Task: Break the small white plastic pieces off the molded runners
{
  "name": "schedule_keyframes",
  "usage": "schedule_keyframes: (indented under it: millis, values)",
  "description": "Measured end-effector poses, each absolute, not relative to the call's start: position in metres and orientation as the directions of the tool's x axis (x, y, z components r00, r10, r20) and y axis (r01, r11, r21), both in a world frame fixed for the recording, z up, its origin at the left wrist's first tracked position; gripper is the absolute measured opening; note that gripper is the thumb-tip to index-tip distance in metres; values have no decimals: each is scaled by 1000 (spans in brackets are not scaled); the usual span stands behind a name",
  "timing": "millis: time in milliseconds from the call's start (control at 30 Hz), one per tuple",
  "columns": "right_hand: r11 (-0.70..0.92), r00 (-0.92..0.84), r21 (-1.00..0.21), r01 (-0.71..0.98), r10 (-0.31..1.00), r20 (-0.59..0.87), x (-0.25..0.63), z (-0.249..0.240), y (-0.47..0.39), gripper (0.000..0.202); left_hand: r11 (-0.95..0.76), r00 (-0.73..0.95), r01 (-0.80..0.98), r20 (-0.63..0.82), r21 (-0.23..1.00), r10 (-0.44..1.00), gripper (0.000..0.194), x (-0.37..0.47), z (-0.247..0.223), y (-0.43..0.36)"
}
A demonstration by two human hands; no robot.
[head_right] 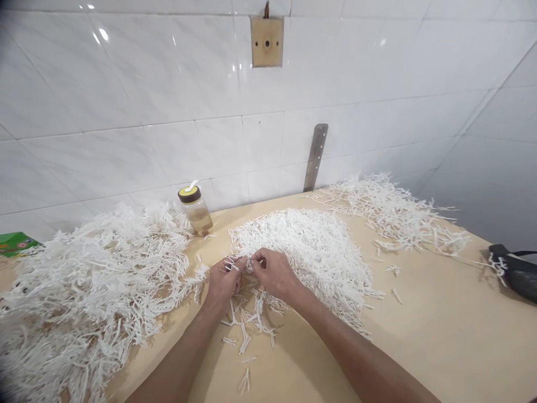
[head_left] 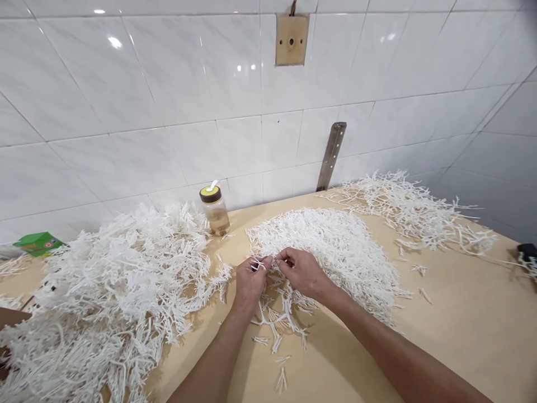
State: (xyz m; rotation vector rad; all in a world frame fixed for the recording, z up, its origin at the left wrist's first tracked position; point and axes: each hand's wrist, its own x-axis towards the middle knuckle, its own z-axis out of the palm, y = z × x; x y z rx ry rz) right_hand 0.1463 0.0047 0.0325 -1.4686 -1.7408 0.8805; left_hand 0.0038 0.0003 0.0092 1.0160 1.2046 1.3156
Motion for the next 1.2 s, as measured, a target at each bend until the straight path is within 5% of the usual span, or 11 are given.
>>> schedule_keyframes:
  millis: [467, 767, 1033, 1200]
  values:
    - [26, -202, -956, 292, 979, -35, 147, 25, 8, 16, 75, -99, -167, -93, 983, 991, 36, 5, 9, 2]
    - [150, -103, -798, 584, 989, 111, 146, 23, 6, 15, -71, -113, 28, 74, 997, 991, 24, 1, 4, 3]
    - [68, -116, -809, 583, 993, 0, 140, 26, 3, 13, -196, -181, 245, 244, 949, 953, 20, 3, -2, -3]
    - [42, -178, -880, 473, 983, -49, 140, 24, 2, 12, -115, -177, 85, 129, 990, 976, 22, 5, 1, -3]
